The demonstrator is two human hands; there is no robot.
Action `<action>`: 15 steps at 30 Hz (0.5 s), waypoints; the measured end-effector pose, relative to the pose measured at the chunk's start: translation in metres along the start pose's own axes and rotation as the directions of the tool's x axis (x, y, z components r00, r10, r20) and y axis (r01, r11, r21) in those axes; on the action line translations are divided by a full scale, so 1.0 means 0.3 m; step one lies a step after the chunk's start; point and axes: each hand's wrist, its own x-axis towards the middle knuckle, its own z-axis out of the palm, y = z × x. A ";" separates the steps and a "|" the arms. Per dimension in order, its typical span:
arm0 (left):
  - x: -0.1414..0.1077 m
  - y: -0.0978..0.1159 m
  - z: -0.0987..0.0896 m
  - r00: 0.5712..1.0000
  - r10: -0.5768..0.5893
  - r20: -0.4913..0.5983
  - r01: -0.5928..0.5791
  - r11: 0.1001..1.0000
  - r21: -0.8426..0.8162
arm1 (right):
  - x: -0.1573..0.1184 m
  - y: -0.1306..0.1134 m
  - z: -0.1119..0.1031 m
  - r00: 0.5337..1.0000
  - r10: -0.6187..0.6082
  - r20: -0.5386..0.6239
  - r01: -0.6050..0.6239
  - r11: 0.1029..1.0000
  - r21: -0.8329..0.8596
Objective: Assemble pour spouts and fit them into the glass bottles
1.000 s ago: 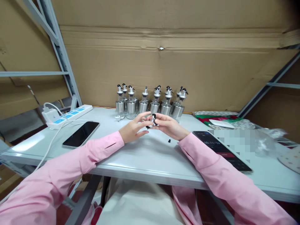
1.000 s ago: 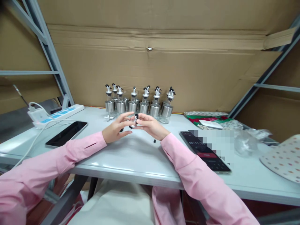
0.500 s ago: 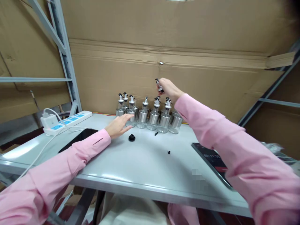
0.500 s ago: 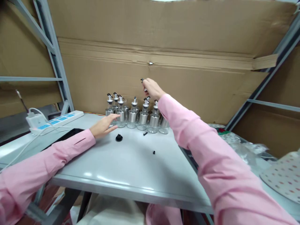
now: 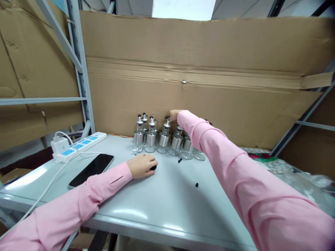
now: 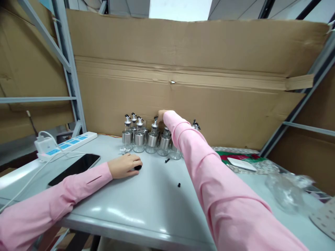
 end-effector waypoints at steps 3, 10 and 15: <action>-0.001 -0.007 0.009 1.000 0.002 -0.001 -0.002 1.000 0.022 | 0.005 -0.022 0.020 1.000 -0.018 0.004 0.018 1.000 -0.015; -0.002 0.001 0.028 0.996 -0.005 -0.088 0.007 1.000 0.025 | -0.065 0.030 -0.114 0.972 -0.061 -0.226 0.056 0.998 -0.027; -0.001 0.016 0.011 0.957 -0.107 -0.270 0.102 0.994 -0.033 | -0.243 0.098 -0.356 0.882 -0.022 -0.470 -0.008 0.998 -0.061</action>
